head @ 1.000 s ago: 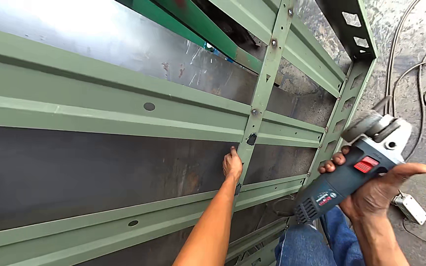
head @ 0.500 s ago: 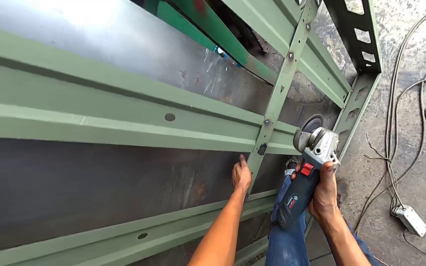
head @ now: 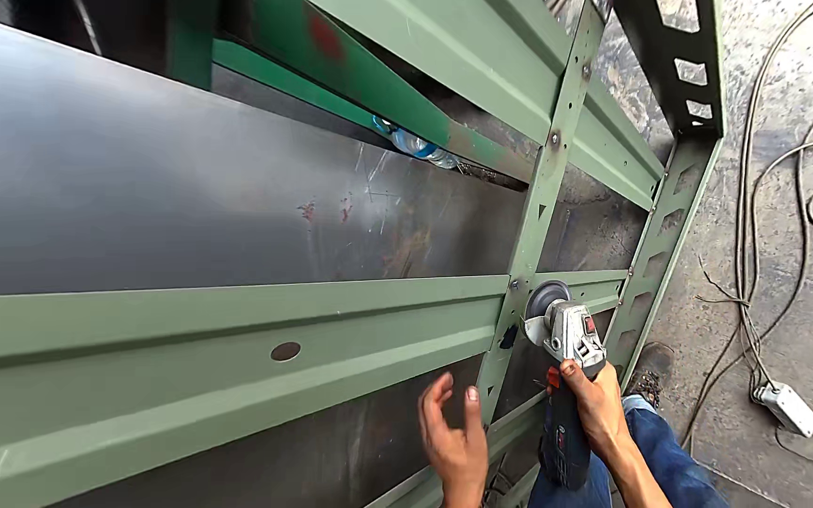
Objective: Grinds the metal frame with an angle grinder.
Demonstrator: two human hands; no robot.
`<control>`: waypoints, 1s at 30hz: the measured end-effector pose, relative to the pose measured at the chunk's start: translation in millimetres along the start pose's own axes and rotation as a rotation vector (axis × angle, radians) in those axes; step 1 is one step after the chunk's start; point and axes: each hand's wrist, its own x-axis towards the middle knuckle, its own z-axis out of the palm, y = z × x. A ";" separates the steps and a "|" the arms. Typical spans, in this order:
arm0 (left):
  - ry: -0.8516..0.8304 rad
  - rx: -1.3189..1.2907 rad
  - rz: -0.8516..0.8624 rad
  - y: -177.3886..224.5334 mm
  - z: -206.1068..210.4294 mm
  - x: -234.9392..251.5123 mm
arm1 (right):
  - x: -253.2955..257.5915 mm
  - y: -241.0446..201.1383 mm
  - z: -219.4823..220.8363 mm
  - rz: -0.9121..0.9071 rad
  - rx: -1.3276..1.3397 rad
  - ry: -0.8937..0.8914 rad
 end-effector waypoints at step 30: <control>0.377 0.855 0.283 55.9 40.9 87.0 | 1.8 10.5 35.9 -0.020 -0.238 0.053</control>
